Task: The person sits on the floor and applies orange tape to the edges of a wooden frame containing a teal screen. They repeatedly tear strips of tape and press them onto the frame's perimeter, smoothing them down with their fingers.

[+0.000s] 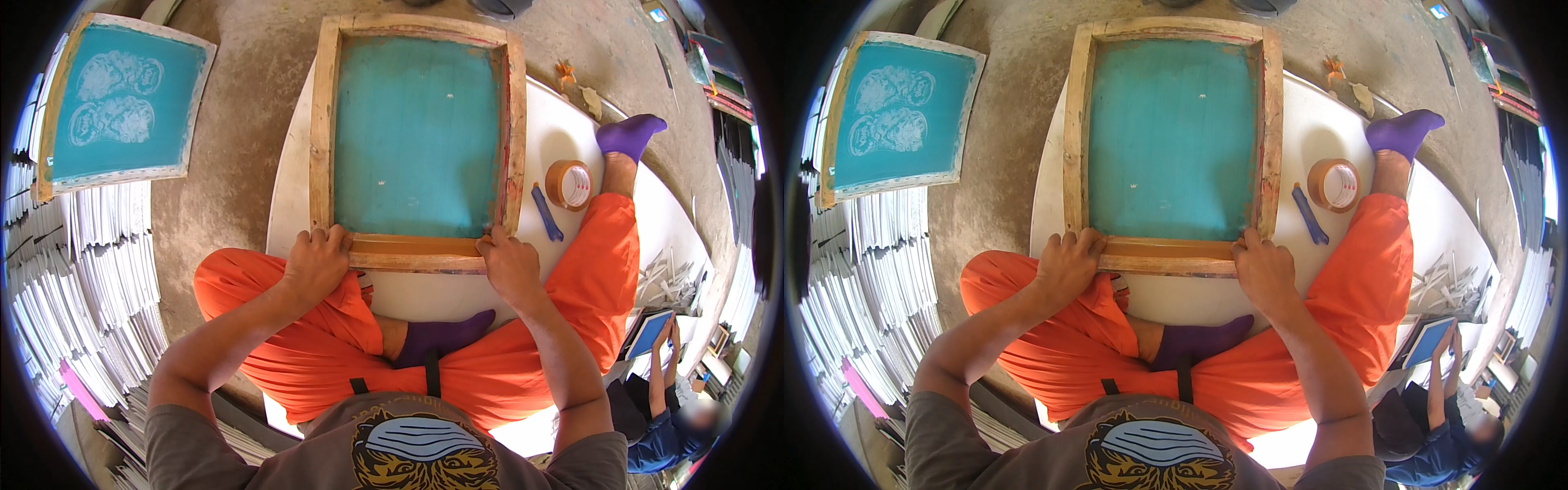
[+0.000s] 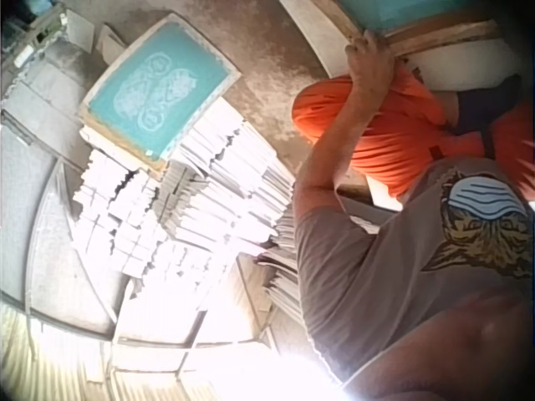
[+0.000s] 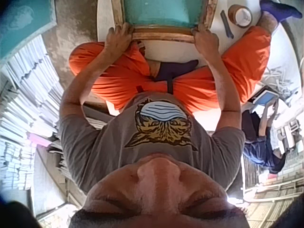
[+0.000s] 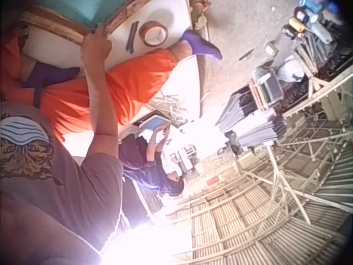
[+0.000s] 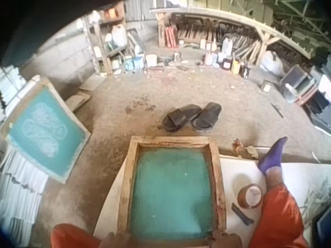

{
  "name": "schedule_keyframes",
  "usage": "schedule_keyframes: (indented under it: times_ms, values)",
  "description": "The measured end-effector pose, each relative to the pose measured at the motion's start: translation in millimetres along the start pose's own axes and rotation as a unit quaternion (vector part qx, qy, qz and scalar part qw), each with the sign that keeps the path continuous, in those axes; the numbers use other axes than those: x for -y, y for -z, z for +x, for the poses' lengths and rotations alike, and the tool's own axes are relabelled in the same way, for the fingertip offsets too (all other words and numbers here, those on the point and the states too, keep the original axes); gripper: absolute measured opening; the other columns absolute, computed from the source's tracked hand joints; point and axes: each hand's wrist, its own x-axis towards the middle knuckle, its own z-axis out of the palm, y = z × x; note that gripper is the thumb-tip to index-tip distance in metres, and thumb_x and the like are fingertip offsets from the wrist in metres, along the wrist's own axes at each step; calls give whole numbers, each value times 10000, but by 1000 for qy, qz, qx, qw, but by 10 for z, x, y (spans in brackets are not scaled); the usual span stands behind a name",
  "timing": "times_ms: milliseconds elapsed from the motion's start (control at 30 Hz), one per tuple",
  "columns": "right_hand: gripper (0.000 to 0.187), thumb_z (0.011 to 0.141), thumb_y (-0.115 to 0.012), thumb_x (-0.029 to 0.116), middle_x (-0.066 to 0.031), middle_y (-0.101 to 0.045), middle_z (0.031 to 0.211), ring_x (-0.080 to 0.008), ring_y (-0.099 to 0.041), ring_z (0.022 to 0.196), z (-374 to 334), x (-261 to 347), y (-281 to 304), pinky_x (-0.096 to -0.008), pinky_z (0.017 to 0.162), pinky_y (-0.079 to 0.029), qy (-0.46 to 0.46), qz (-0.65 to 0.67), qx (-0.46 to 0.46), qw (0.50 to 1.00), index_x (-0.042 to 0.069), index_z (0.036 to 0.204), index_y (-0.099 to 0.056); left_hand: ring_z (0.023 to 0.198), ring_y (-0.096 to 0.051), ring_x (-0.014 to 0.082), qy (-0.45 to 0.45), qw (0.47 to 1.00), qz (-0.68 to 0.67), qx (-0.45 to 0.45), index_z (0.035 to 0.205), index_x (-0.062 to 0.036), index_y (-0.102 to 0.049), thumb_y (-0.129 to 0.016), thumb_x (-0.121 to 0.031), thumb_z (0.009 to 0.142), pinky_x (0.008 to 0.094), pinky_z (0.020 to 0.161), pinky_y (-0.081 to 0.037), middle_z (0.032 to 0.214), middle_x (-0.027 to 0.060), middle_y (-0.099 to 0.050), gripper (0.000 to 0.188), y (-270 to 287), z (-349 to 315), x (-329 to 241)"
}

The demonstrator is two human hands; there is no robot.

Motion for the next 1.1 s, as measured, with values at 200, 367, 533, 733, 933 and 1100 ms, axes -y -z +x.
schedule_keyframes:
  times_ms: [200, 367, 533, 733, 933, 1100]
  values:
    - [178, 907, -672, 101, -102, -690, 1153, -266, -761, 859, 24, -29, 8, -434, 684, -606, -2, 25, 27, 999, 72, 1028, -799, 839, -676, 203, -5, 1000, 5, 16, 1098, -100, -728, -676, -178, 904, 358, 647, -511, 1017, 39, -585, 215, 11, 25, -13]
    - [187, 921, -671, 110, -104, -684, 1112, -276, -764, 857, 45, -36, 3, -433, 694, -613, -4, 27, 40, 999, 93, 1039, -815, 829, -682, 201, -4, 999, 7, 46, 1118, -116, -731, -670, -184, 918, 359, 650, -512, 1020, 39, -578, 220, -4, 39, -13]
    - [192, 930, -665, 115, -100, -667, 1055, -276, -765, 840, 56, -30, 13, -430, 697, -618, -6, 31, 42, 999, 99, 1044, -819, 831, -691, 205, 1, 999, 8, 54, 1110, -120, -737, -673, -187, 920, 366, 652, -515, 1016, 39, -580, 211, -22, 47, -32]
    - [192, 931, -661, 113, -93, -665, 1056, -270, -764, 849, 70, -40, -22, -425, 692, -621, -11, 27, 46, 999, 101, 1038, -821, 858, -709, 221, 4, 997, -6, 74, 1076, -107, -748, -670, -182, 926, 376, 673, -535, 1028, 49, -599, 186, -8, 83, -34]
    - [210, 944, -656, 117, -96, -663, 1072, -273, -765, 873, 83, -46, -36, -430, 709, -623, -13, 23, 62, 998, 119, 1065, -828, 890, -723, 244, -1, 994, -24, 103, 1060, -91, -762, -679, -178, 922, 389, 714, -565, 1059, 69, -633, 183, 60, 132, -32]
    - [222, 951, -655, 124, -95, -663, 1080, -271, -767, 883, 100, -36, 12, -432, 717, -623, -18, 21, 85, 996, 127, 1088, -830, 918, -721, 258, -3, 992, -39, 118, 1009, -52, -798, -684, -155, 918, 377, 746, -570, 1043, 88, -665, 179, 117, 166, -40]
